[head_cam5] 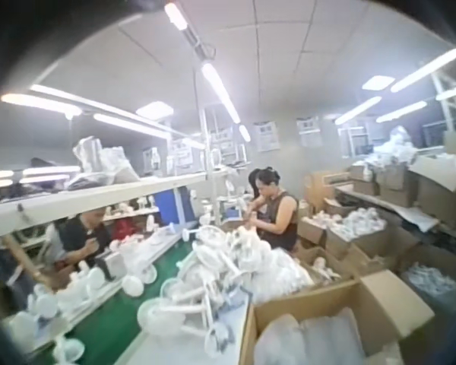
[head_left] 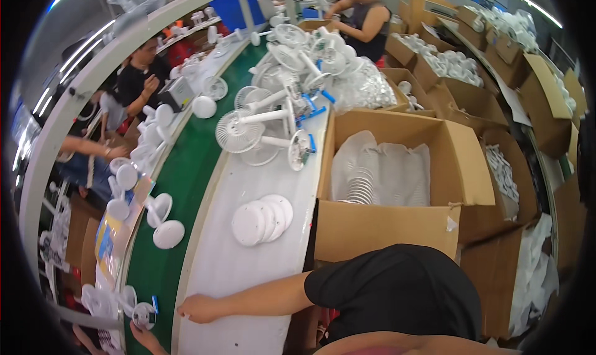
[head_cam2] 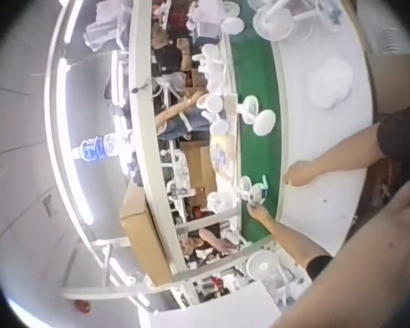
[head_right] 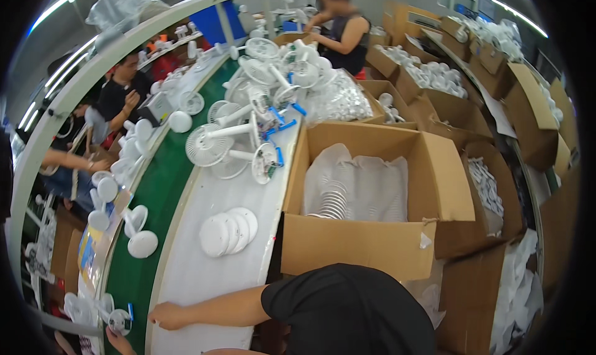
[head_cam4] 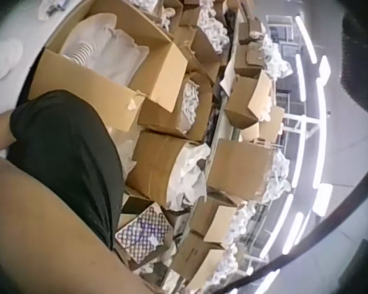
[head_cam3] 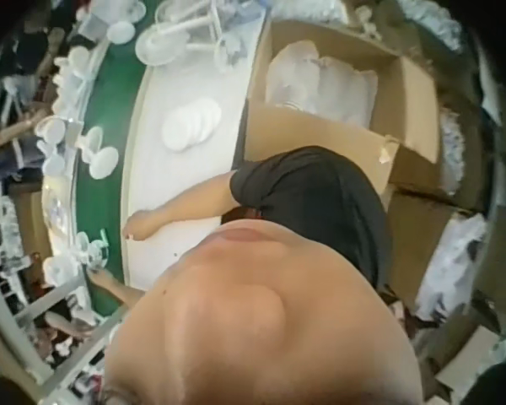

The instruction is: Assembling portable electric fans on a production line.

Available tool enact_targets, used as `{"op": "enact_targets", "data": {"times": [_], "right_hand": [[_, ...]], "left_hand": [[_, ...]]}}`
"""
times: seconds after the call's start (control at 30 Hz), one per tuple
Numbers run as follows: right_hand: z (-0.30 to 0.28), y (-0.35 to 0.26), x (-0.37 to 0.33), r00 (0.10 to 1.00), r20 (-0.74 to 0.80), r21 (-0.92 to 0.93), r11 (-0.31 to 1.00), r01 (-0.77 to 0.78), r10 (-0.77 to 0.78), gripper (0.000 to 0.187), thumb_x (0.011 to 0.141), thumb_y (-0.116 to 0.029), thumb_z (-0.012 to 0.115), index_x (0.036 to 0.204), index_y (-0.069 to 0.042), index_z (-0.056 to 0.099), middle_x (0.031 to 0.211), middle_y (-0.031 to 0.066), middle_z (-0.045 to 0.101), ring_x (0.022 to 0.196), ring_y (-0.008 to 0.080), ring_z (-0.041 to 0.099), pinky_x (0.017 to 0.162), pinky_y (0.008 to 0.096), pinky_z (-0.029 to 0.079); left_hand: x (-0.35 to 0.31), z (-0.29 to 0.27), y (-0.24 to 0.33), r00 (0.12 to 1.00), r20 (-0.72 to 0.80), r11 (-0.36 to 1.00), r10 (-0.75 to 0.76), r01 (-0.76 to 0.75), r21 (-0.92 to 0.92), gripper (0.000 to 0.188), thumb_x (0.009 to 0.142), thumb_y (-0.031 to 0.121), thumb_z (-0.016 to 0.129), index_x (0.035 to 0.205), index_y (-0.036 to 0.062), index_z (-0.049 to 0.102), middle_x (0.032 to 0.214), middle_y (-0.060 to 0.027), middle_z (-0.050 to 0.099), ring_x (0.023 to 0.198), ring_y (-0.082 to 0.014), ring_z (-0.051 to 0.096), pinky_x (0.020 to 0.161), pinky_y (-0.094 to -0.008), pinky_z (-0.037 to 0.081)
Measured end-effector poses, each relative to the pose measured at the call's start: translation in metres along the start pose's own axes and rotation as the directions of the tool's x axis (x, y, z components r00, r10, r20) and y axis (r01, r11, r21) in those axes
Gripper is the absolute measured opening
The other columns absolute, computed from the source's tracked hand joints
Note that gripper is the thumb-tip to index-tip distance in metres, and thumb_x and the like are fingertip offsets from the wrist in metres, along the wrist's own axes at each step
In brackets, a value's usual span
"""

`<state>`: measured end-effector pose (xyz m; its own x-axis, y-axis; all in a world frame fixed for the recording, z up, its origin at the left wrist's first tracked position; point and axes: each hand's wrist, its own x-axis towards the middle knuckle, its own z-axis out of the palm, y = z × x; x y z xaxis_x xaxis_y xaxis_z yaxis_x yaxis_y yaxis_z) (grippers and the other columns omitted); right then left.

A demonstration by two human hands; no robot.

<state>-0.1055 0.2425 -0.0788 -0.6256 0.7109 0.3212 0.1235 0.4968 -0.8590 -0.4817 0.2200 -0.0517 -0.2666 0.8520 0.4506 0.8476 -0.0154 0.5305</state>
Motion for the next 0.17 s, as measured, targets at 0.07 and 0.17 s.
{"op": "enact_targets", "data": {"times": [0.07,0.17], "right_hand": [[0.003,-0.008,0.006,0.999,0.008,-0.001,0.999,0.037,-0.037,0.018,0.079,-0.010,0.059,0.097,-0.010,0.062,0.096,0.0132,0.065,0.090,0.0352,0.060,0.079,0.0433,0.048],[0.010,-0.011,0.009,0.999,0.003,-0.003,0.999,0.049,-0.049,0.021,0.076,-0.009,0.062,0.097,-0.009,0.062,0.097,0.0142,0.065,0.092,0.0351,0.059,0.080,0.0434,0.048]], "left_hand": [[0.002,0.002,0.006,0.999,-0.053,0.991,0.007,-0.014,-0.134,0.026,0.094,0.011,0.052,0.113,-0.0036,0.062,0.101,-0.0209,0.066,0.088,-0.0328,0.062,0.085,-0.0367,0.048],[0.012,0.014,-0.001,0.997,-0.076,0.961,0.006,-0.027,-0.277,0.025,0.094,0.010,0.056,0.111,-0.0051,0.065,0.097,-0.0227,0.069,0.083,-0.0367,0.065,0.081,-0.0394,0.051]]}}
